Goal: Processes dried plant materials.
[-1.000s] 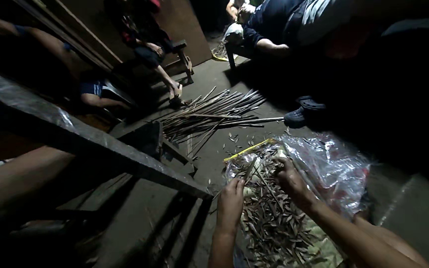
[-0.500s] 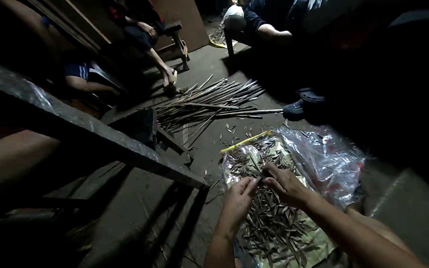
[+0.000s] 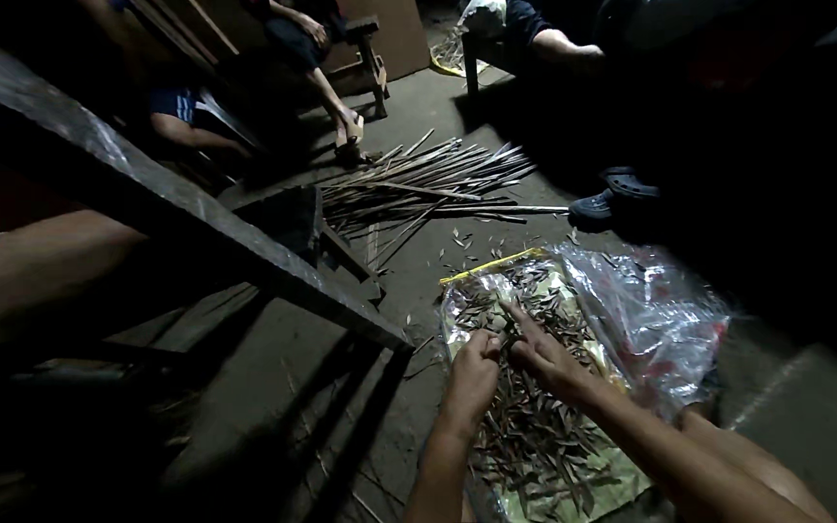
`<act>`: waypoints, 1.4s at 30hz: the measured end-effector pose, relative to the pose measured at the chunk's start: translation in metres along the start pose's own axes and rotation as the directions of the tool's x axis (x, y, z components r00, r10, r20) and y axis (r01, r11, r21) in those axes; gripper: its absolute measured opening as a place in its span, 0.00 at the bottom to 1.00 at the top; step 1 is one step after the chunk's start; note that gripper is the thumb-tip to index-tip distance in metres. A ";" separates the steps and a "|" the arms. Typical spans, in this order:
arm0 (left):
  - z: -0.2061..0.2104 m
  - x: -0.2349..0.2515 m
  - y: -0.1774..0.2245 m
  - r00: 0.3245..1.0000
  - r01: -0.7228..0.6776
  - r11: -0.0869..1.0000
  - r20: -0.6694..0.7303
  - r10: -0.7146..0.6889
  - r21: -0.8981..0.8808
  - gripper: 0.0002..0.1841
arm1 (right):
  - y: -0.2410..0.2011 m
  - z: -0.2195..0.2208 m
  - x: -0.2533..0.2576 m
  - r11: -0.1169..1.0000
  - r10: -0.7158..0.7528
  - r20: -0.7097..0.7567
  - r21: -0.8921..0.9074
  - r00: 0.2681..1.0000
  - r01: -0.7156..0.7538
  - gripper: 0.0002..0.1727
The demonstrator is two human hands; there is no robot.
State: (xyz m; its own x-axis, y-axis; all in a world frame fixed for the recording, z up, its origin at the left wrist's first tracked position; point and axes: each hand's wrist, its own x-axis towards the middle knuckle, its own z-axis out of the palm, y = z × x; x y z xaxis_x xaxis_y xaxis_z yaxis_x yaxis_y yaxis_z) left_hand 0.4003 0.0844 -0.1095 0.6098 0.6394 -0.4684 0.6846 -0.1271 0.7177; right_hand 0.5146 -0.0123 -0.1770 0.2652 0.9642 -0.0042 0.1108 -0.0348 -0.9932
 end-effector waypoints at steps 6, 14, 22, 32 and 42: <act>0.008 -0.008 -0.002 0.996 0.023 0.931 0.090 0.010 -0.364 0.08 | 0.009 -0.011 -0.012 0.828 -0.257 -0.024 -0.521 0.966 0.207 0.37; 0.012 -0.014 0.011 0.995 -0.078 0.953 0.076 0.058 0.291 0.18 | 0.014 -0.008 -0.002 0.938 0.036 -0.329 -0.315 0.944 -0.145 0.28; 0.017 -0.017 0.017 0.999 0.033 0.905 0.002 -0.038 0.423 0.18 | 0.048 -0.026 0.016 0.773 0.633 -0.324 0.316 0.703 -0.551 0.29; 0.011 -0.009 0.010 0.999 -0.026 0.998 -0.025 0.028 0.061 0.10 | 0.018 0.002 -0.010 0.912 -0.258 -0.121 -0.359 0.959 0.200 0.41; 0.020 -0.012 0.001 0.992 -0.012 0.986 0.123 0.033 -0.165 0.14 | 0.026 -0.011 -0.007 0.856 -0.283 -0.354 -0.512 0.891 0.069 0.34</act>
State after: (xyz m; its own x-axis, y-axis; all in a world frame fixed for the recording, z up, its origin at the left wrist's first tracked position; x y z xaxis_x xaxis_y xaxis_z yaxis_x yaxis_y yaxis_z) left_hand 0.4017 0.0617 -0.1138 0.6764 0.5363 -0.5048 0.6022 -0.0082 0.7983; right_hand 0.5258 -0.0225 -0.2017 0.5440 0.7763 0.3185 0.6037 -0.0984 -0.7911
